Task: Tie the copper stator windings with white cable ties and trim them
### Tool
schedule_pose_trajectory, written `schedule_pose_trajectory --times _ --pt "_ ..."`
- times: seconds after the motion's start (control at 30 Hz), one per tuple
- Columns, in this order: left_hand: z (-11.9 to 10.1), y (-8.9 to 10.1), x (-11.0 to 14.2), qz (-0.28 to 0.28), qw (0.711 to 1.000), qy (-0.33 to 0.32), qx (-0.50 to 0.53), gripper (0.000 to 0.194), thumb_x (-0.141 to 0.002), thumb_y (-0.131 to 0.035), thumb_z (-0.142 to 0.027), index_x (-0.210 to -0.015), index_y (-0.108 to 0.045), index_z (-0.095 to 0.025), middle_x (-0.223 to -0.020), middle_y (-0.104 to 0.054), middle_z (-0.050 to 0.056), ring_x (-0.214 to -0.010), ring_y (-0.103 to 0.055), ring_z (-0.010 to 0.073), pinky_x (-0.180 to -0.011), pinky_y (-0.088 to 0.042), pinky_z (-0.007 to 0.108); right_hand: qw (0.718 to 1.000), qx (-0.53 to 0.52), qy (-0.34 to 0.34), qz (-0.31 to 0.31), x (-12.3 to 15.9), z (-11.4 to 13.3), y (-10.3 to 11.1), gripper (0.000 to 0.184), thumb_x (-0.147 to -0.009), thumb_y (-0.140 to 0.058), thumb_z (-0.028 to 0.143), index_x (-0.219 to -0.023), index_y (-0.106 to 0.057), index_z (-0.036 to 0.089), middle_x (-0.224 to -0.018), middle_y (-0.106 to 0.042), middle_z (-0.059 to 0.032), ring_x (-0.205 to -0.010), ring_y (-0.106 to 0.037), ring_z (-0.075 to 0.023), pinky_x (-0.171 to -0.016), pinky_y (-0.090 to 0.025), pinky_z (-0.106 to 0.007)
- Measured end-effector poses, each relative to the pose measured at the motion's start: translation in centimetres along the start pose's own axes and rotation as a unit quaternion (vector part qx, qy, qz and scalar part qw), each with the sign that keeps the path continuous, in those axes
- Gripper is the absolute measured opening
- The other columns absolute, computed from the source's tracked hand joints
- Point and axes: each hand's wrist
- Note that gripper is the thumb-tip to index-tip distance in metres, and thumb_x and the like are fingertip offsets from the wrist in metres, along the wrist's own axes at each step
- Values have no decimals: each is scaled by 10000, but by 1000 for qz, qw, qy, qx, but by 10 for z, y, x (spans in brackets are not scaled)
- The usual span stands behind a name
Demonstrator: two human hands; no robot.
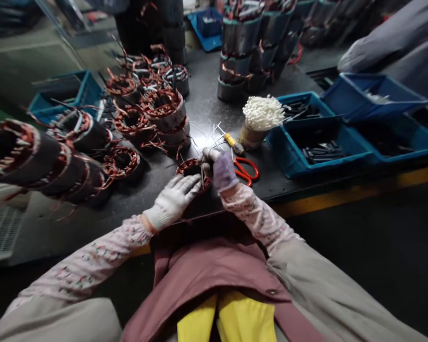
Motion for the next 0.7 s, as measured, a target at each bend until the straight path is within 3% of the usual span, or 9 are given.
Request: schedule_pose_trajectory --times 0.1,0.17,0.27,0.33,0.4,0.53,0.7 --pt "16 19 0 77 996 10 -52 489 -829 -565 -84 -1302 -619 -197 -1421 -548 163 -1208 -610 352 -958 -531 559 1000 -13 8 -16 -7 -14 29 362 -919 -523 475 -764 -645 172 -571 -610 10 -464 -569 -98 -457 -475 -217" --pt "33 30 -3 153 987 -14 -39 471 -843 -526 -85 -1286 -632 -208 -1410 -562 156 -1099 -666 326 -861 -574 503 992 41 65 -96 -8 -26 65 350 -899 -549 517 -878 -650 183 -685 -657 0 -529 -604 -107 -529 -507 -242" --pt "53 36 -10 232 969 -89 1 477 -844 -514 -97 -1281 -635 -244 -1338 -632 110 -968 -706 259 -763 -587 394 932 212 153 -250 -26 -45 116 365 -892 -565 511 -1003 -644 173 -883 -703 -63 -700 -650 -153 -706 -547 -317" --pt "56 38 -14 240 964 -110 20 478 -828 -550 -136 -1282 -634 -255 -1311 -653 85 -985 -699 253 -765 -579 369 887 318 172 -287 -46 -56 136 369 -889 -584 461 -1062 -646 142 -1003 -709 -126 -869 -660 -210 -843 -529 -376" --pt "51 41 -18 244 963 -110 30 479 -821 -565 -158 -1282 -633 -270 -1295 -664 68 -980 -695 240 -758 -566 343 862 395 159 -276 -64 -64 144 355 -898 -579 414 -1076 -654 117 -1061 -705 -162 -970 -647 -253 -905 -493 -409" --pt "40 51 -24 237 968 -78 -20 529 -856 -529 -140 -1368 -555 -269 -1304 -656 74 -1001 -665 249 -803 -535 371 843 477 118 -218 -78 -70 142 325 -948 -512 395 -966 -684 119 -963 -713 -165 -939 -643 -271 -864 -461 -399" --pt "47 50 -23 251 965 -83 -6 421 -863 -531 -114 -1235 -652 -270 -1361 -622 36 -1061 -616 225 -802 -515 319 837 479 98 -245 -77 -68 137 386 -916 -603 432 -1037 -663 71 -940 -709 -179 -845 -629 -225 -778 -412 -331"
Point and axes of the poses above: each hand's wrist, its own x-axis away from the middle knuckle, its own y-axis out of the back of the hand, z = x × y
